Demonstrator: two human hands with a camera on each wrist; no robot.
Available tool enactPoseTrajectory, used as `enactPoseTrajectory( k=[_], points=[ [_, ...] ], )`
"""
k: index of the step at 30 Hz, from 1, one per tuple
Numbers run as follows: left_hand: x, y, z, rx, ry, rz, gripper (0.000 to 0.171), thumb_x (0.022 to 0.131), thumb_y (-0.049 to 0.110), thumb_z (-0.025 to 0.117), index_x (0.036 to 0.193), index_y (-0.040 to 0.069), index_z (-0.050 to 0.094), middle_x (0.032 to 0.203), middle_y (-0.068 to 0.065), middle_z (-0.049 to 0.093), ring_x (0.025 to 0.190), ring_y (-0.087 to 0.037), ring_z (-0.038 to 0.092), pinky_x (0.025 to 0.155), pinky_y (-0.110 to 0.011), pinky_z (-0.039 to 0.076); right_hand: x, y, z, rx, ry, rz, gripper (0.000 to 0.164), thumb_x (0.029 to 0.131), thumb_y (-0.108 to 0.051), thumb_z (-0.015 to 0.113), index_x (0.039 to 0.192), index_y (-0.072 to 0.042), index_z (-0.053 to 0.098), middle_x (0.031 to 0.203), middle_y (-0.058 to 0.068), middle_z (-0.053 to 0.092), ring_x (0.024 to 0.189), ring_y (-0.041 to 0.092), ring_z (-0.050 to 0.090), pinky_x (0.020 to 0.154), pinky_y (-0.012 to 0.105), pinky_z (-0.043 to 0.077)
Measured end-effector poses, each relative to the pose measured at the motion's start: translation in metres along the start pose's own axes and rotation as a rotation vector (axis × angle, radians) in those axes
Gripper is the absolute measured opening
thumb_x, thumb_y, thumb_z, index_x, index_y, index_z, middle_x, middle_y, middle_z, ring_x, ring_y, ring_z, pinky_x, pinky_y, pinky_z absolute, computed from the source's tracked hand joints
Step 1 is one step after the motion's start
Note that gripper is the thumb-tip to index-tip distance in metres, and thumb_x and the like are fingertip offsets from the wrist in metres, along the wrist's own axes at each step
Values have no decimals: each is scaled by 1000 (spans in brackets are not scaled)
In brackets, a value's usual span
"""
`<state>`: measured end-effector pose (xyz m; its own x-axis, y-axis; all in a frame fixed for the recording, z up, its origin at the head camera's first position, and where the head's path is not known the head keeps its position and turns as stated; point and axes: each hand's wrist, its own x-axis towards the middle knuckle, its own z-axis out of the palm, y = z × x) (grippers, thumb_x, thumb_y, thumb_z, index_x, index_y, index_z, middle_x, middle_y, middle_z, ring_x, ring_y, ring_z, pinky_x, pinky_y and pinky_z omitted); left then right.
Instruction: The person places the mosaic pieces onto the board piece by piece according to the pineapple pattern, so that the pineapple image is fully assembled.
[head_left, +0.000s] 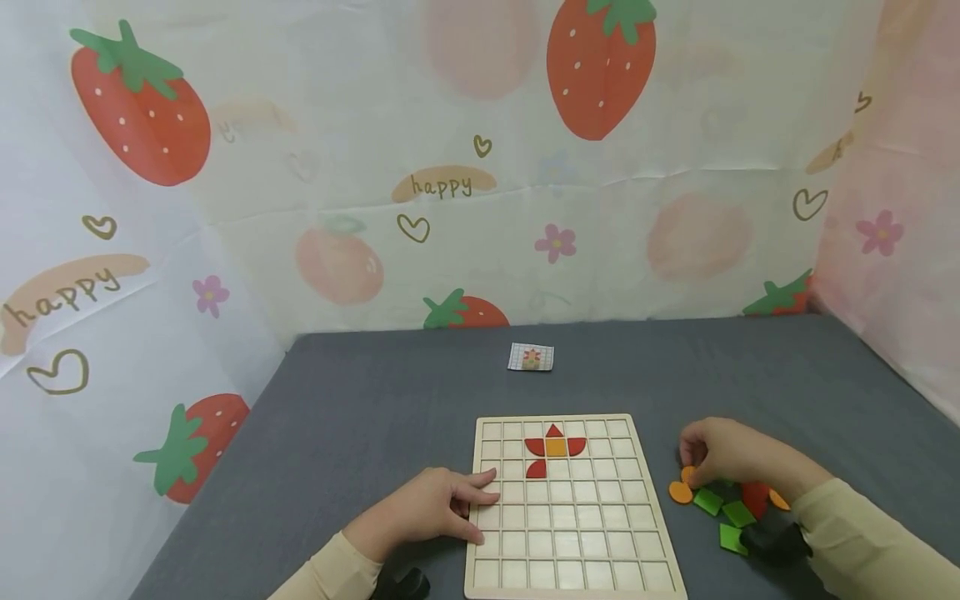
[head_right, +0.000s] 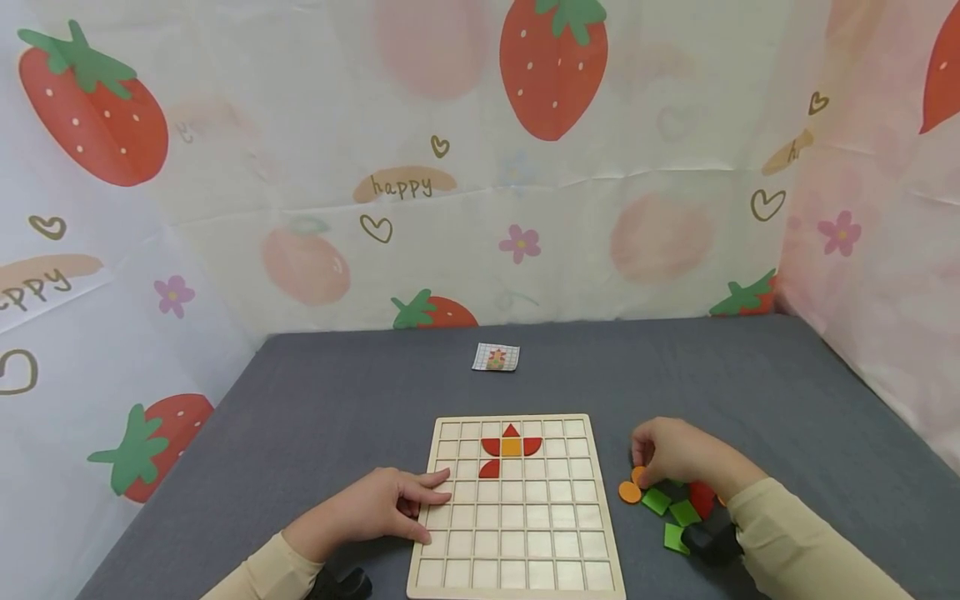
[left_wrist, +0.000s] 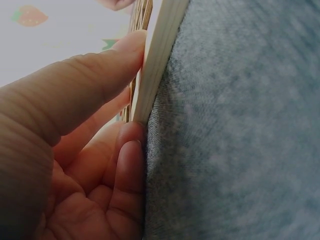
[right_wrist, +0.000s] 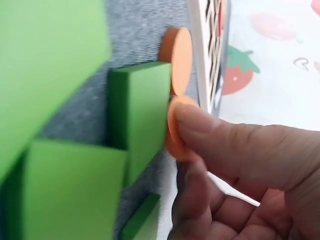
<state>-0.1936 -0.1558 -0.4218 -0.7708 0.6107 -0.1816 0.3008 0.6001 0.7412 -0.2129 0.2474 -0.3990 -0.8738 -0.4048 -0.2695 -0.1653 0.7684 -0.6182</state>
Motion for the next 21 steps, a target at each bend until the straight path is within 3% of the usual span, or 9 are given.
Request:
enactPoseTrajectory(
  k=[8, 14, 21],
  points=[
    [-1, 1, 0, 28, 1, 14, 53, 66, 27, 80, 117, 21, 64, 134, 6, 47, 113, -6, 49, 69, -17, 39, 9, -15, 0, 63, 21, -86, 11, 83, -12, 66, 73, -8, 62, 69, 1, 60, 60, 17, 50, 54, 32, 41],
    [-1, 2, -1, 24, 0, 10, 53, 67, 26, 80, 117, 20, 64, 134, 5, 47, 113, -8, 50, 68, -17, 40, 22, -40, 8, 34, 66, -111, 11, 84, -14, 65, 75, -10, 61, 70, 0, 56, 62, 16, 45, 55, 31, 37],
    [-1, 1, -1, 27, 1, 8, 52, 67, 26, 80, 117, 20, 64, 134, 5, 48, 113, -8, 50, 68, -17, 40, 41, -64, 23, 87, 86, -104, 10, 84, -10, 65, 74, -10, 63, 65, 1, 57, 56, 17, 49, 53, 32, 41]
  ],
)
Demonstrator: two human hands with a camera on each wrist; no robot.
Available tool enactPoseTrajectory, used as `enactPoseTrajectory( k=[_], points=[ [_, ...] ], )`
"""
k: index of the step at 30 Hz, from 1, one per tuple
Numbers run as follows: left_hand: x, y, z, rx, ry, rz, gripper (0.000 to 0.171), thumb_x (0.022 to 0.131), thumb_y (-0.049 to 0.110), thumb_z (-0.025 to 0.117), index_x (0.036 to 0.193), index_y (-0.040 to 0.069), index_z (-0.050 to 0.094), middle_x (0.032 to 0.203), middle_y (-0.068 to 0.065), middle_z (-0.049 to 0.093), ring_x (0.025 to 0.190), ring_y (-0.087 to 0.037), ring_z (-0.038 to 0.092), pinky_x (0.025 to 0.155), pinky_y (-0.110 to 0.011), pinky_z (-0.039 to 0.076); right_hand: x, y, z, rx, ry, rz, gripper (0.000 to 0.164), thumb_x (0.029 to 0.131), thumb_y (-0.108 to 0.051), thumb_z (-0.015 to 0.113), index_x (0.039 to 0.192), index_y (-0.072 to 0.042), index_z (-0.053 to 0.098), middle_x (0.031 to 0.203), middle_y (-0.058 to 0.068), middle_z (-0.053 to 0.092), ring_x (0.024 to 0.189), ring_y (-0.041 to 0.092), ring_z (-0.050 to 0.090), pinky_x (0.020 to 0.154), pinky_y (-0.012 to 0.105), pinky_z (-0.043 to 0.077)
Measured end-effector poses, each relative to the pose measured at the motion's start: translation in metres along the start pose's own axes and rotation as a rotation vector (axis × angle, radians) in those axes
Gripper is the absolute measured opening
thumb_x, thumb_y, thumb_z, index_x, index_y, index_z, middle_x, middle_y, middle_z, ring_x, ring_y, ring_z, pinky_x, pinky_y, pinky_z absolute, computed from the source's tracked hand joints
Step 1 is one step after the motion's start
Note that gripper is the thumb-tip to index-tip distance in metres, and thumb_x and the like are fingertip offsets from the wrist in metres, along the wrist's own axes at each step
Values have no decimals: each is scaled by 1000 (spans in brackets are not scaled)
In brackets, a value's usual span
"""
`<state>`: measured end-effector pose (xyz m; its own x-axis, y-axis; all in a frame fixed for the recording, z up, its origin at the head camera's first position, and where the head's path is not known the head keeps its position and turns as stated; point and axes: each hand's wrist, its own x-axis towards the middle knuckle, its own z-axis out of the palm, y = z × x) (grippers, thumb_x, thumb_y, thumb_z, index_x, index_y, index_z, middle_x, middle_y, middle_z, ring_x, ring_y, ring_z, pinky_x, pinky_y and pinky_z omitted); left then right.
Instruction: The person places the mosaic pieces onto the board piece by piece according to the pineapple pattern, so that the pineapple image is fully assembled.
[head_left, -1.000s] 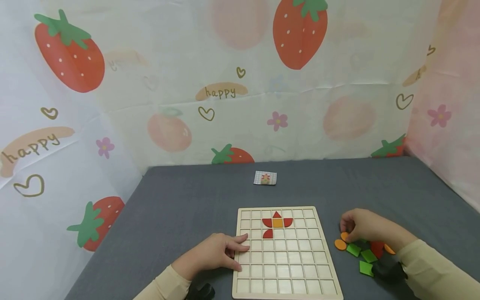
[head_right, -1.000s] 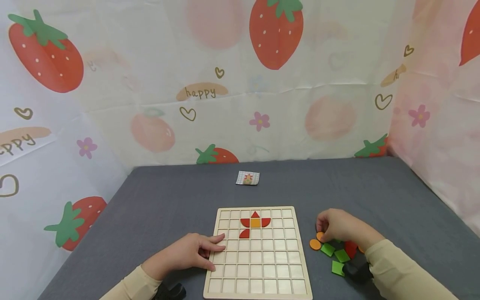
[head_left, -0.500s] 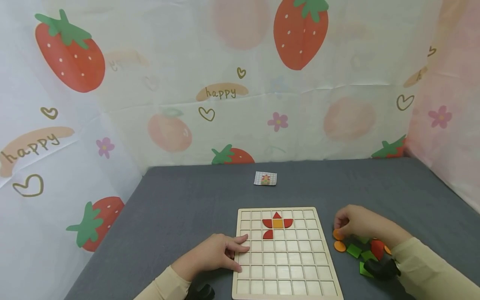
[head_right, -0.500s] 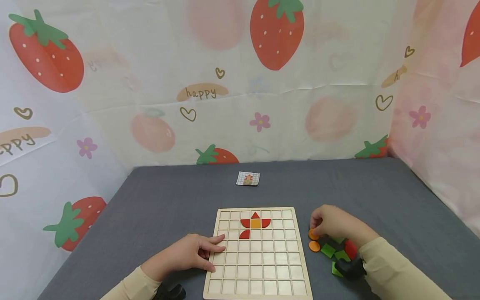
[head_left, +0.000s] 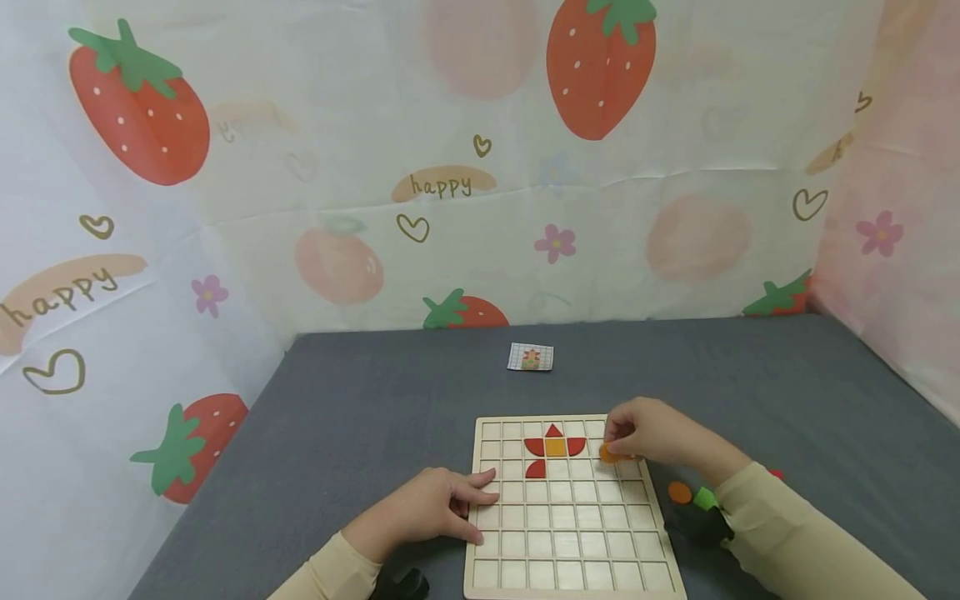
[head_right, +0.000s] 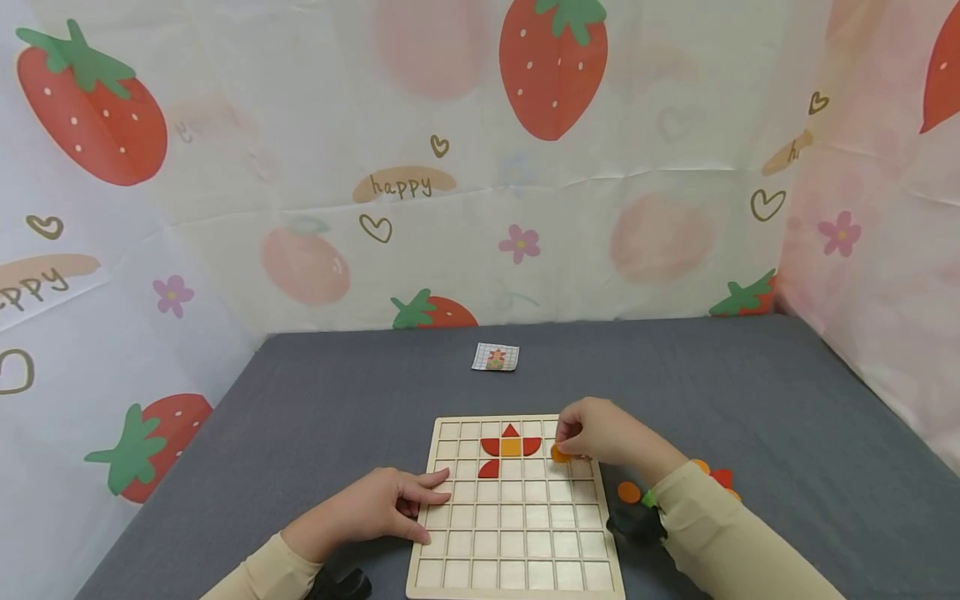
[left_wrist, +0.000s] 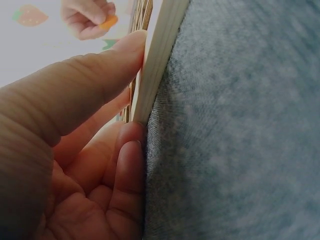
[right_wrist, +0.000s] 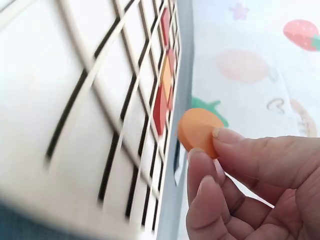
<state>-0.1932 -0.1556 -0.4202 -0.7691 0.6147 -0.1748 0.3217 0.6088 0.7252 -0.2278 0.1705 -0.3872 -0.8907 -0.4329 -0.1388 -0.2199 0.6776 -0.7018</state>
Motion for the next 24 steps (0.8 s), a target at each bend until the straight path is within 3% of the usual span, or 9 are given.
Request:
enactPoseTrajectory(
  k=[6, 17, 21, 24],
  points=[
    [1, -1, 0, 4, -1, 6, 53, 67, 27, 80, 117, 20, 64, 134, 5, 48, 104, -3, 53, 66, -18, 39, 15, -11, 16, 49, 7, -17, 10, 82, -6, 66, 73, -8, 62, 64, 2, 57, 53, 15, 47, 52, 31, 42],
    [0, 1, 0, -12, 1, -3, 51, 67, 25, 80, 116, 20, 65, 134, 3, 48, 89, -1, 55, 62, -18, 39, 34, -25, 38, -3, 39, -55, 16, 77, -4, 70, 69, -10, 58, 65, -2, 54, 63, 15, 47, 59, 29, 39],
    [1, 1, 0, -21, -3, -3, 52, 67, 24, 80, 116, 19, 65, 134, 3, 48, 78, -2, 53, 61, -18, 39, 36, -28, 43, -25, 51, -42, 18, 77, -4, 71, 67, -10, 57, 64, -3, 52, 63, 14, 47, 59, 29, 39],
    [1, 0, 0, -30, -6, -4, 52, 67, 24, 80, 116, 19, 65, 134, 3, 48, 79, -1, 54, 61, -18, 39, 37, -29, 45, -32, 53, -27, 18, 77, -4, 71, 66, -11, 58, 65, -2, 53, 64, 15, 47, 59, 30, 39]
  ],
)
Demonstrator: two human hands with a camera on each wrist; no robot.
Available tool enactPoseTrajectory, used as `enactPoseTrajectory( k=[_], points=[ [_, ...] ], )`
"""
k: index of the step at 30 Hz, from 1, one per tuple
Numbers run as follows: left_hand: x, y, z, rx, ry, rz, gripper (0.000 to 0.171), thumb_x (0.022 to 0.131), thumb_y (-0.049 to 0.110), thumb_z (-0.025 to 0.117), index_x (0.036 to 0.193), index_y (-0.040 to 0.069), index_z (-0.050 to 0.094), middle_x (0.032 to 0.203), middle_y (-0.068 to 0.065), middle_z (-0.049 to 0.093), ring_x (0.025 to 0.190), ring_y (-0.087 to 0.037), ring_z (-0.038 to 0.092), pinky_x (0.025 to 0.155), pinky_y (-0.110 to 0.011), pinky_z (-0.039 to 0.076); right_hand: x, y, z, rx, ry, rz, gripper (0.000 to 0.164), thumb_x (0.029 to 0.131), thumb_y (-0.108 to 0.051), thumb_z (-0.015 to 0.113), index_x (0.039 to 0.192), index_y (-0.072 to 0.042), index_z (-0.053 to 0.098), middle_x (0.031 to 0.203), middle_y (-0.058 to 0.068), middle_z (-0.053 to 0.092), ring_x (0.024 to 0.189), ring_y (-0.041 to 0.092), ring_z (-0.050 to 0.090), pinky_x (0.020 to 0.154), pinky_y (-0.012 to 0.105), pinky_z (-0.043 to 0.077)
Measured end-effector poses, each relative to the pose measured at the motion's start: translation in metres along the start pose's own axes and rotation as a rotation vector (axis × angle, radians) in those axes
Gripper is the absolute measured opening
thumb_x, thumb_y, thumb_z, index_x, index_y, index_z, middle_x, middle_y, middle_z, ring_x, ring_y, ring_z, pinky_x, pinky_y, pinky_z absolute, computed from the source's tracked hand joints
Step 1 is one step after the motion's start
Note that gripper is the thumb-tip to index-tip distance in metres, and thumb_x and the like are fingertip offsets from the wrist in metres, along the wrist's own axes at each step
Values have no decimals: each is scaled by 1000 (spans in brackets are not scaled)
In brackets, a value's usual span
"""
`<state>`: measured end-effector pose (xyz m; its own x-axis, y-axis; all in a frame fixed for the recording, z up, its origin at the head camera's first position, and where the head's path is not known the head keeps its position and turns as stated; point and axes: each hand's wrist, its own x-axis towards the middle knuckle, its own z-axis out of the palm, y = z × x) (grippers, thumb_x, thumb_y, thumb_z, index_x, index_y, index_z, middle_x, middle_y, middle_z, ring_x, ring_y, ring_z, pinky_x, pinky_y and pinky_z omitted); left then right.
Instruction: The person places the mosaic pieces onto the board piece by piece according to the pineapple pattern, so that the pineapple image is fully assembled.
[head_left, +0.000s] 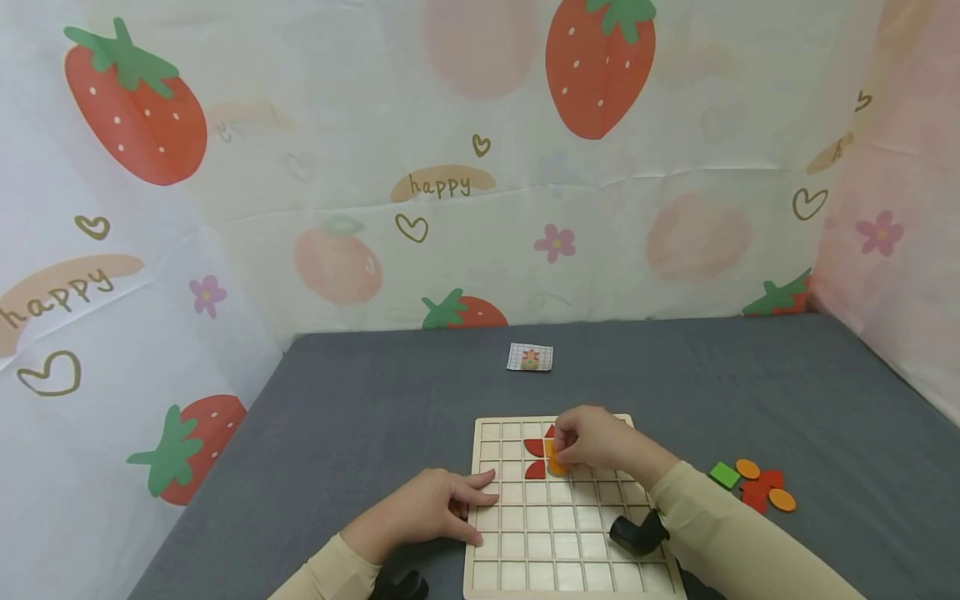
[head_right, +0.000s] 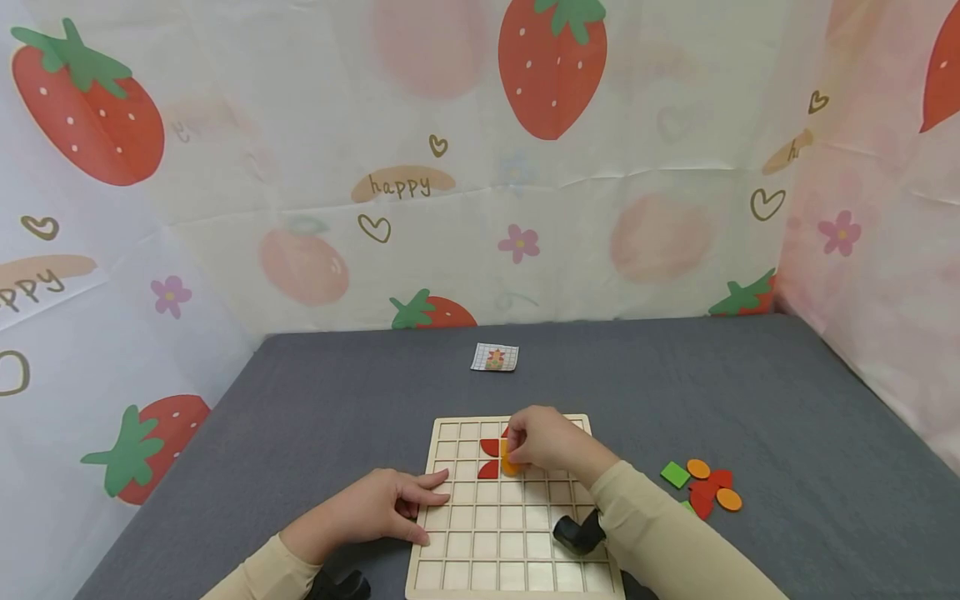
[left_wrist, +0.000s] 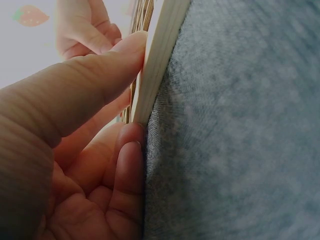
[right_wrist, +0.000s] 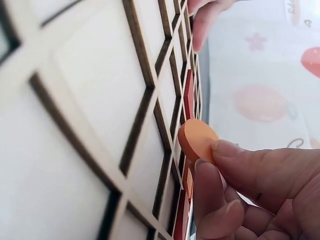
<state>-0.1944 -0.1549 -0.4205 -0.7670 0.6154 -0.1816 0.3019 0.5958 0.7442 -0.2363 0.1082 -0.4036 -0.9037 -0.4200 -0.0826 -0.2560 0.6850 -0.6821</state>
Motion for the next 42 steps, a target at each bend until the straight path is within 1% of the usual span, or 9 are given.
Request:
enactPoseTrajectory(
  k=[9, 11, 16, 19, 23, 27, 33, 37, 42],
  points=[
    [1, -3, 1, -6, 1, -1, 51, 67, 25, 80, 115, 20, 65, 134, 4, 48, 95, -1, 55, 62, -18, 40, 2, 4, 6, -31, -2, 55, 19, 76, -7, 73, 63, -14, 60, 65, -5, 56, 65, 14, 48, 61, 30, 39],
    [1, -4, 2, -5, 5, -1, 51, 66, 25, 81, 115, 20, 65, 134, 4, 48, 102, -2, 54, 63, -18, 40, 3, 5, 6, -45, 4, 61, 19, 76, -8, 73, 62, -15, 61, 64, -6, 56, 65, 14, 48, 62, 30, 39],
    [1, -5, 2, 3, 13, 1, 52, 66, 26, 81, 115, 20, 66, 133, 4, 49, 111, -6, 51, 65, -18, 41, 3, 4, 7, -74, 15, 40, 20, 75, -7, 73, 61, -14, 61, 62, -6, 55, 64, 14, 47, 61, 30, 38],
    [1, -5, 2, 6, 15, 4, 52, 66, 26, 81, 115, 20, 66, 133, 4, 49, 114, -7, 50, 65, -18, 40, 2, 2, 8, -79, 17, 31, 20, 74, -5, 74, 61, -13, 60, 62, -6, 55, 63, 13, 46, 59, 29, 38],
    [2, -6, 2, 7, 15, 9, 52, 66, 26, 81, 115, 20, 66, 133, 3, 49, 111, -5, 51, 64, -18, 40, 2, -1, 9, -87, 16, 32, 21, 73, -6, 75, 61, -13, 59, 62, -6, 54, 63, 13, 46, 58, 28, 37],
    [2, -7, 2, 12, 16, 14, 52, 66, 26, 81, 115, 20, 66, 133, 3, 49, 101, -2, 54, 63, -17, 40, 1, -2, 7, -93, 3, 26, 20, 74, -7, 75, 62, -14, 60, 64, -6, 55, 64, 13, 47, 59, 29, 38],
    [2, -7, 3, 6, 18, 16, 52, 66, 26, 81, 115, 21, 66, 133, 4, 49, 111, -6, 51, 63, -18, 40, -8, 2, -12, -20, -23, 32, 11, 77, -6, 71, 71, -12, 64, 69, -1, 59, 62, 15, 50, 56, 30, 42],
    [2, -7, 2, 3, 19, 14, 52, 66, 26, 81, 115, 21, 66, 133, 5, 49, 104, -5, 54, 62, -18, 40, -16, 8, -31, 21, -34, 62, 7, 81, -7, 68, 75, -10, 65, 71, 3, 61, 61, 18, 52, 56, 32, 44],
    [3, -7, 2, 1, 16, 11, 52, 66, 27, 81, 115, 22, 65, 133, 6, 48, 102, -4, 54, 63, -18, 40, -31, 20, -53, 3, -36, 65, 3, 82, -9, 67, 80, -8, 65, 71, 5, 59, 63, 21, 53, 57, 33, 45]
  ],
)
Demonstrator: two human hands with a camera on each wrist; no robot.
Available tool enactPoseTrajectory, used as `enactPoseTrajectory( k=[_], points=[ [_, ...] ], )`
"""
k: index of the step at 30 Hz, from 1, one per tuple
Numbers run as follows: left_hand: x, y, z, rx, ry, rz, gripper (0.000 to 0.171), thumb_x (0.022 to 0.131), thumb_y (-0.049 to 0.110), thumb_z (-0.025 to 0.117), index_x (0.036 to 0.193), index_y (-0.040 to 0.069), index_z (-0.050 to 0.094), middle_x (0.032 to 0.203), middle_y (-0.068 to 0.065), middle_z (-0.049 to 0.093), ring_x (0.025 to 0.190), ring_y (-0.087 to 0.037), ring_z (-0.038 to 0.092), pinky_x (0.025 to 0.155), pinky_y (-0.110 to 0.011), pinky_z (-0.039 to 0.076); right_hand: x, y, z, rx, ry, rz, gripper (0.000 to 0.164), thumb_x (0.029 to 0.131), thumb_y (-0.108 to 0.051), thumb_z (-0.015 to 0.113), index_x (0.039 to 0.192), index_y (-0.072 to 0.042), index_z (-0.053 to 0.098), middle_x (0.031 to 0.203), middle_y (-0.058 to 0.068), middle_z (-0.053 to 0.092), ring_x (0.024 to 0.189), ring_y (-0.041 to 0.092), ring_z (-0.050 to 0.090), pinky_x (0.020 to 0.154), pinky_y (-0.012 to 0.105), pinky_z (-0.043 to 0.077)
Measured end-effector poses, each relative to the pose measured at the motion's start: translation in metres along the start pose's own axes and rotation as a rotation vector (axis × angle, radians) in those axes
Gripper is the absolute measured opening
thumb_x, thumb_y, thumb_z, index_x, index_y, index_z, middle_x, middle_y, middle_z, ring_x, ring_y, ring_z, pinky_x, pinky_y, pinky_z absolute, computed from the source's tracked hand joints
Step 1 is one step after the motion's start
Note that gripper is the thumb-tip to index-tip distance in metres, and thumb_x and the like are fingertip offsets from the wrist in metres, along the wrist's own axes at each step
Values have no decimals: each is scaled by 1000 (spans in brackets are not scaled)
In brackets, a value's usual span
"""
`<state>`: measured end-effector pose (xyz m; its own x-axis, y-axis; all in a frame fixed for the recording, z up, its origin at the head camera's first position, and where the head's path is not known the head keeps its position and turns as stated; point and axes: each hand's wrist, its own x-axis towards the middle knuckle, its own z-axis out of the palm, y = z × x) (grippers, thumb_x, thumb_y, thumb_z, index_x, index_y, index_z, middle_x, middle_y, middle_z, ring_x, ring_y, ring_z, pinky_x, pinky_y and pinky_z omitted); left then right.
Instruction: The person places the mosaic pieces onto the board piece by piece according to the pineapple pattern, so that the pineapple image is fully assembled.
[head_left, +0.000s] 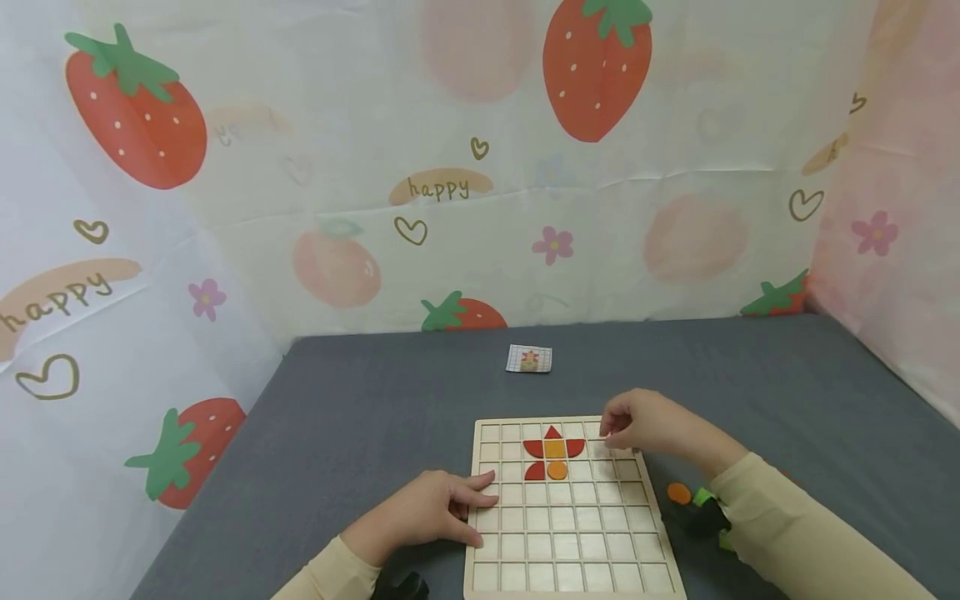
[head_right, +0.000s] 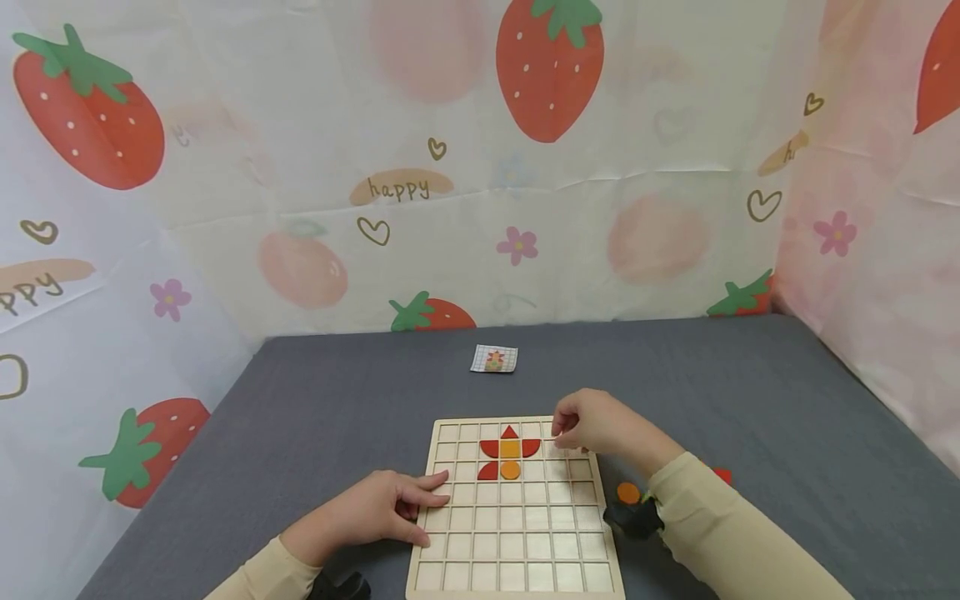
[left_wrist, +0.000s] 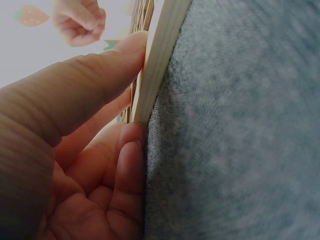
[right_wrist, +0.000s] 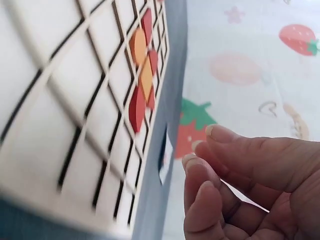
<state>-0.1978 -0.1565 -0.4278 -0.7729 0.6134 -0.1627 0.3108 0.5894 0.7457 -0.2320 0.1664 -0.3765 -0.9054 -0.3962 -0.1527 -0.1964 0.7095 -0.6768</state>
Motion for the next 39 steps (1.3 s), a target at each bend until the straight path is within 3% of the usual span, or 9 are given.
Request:
enactPoseTrajectory(
  k=[8, 11, 14, 20, 29, 39],
  points=[
    [-1, 2, 0, -5, -5, -4, 53, 65, 26, 81, 115, 22, 65, 134, 5, 48, 107, -5, 53, 64, -19, 39, -28, 28, -27, -23, -9, 13, 5, 82, -11, 67, 85, -8, 66, 76, 1, 60, 66, 18, 51, 59, 33, 43],
    [0, 2, 0, 4, -6, -3, 53, 66, 26, 81, 115, 21, 65, 134, 5, 48, 97, -3, 54, 63, -19, 39, -37, 40, -35, -28, -3, 26, 7, 81, -12, 68, 86, -7, 66, 78, 1, 60, 67, 18, 51, 58, 33, 43],
    [0, 2, 0, 11, -5, -4, 52, 66, 26, 81, 116, 21, 65, 134, 5, 48, 98, -2, 54, 64, -19, 39, -46, 53, -42, -55, 12, 41, 7, 81, -12, 68, 86, -7, 66, 80, 0, 60, 70, 17, 53, 60, 33, 44],
    [0, 1, 0, 19, -1, -2, 52, 66, 26, 81, 116, 21, 65, 134, 5, 48, 105, -3, 53, 67, -18, 40, -62, 79, -53, -75, 33, 108, 7, 80, -12, 68, 85, -7, 67, 82, 1, 62, 69, 17, 51, 60, 33, 43],
    [0, 0, 1, 18, 5, 6, 52, 66, 25, 81, 115, 19, 65, 134, 4, 48, 73, -1, 51, 62, -17, 40, -81, 123, -70, -73, -21, 165, 13, 76, -11, 71, 84, -4, 63, 75, 2, 60, 66, 17, 52, 58, 32, 43],
    [0, 1, 0, 25, -4, 1, 52, 66, 25, 80, 116, 20, 65, 134, 4, 48, 72, -2, 50, 62, -18, 40, -88, 138, -71, -43, -85, 181, 17, 73, -7, 72, 77, -5, 56, 68, 2, 50, 62, 16, 45, 54, 27, 35]
  ],
)
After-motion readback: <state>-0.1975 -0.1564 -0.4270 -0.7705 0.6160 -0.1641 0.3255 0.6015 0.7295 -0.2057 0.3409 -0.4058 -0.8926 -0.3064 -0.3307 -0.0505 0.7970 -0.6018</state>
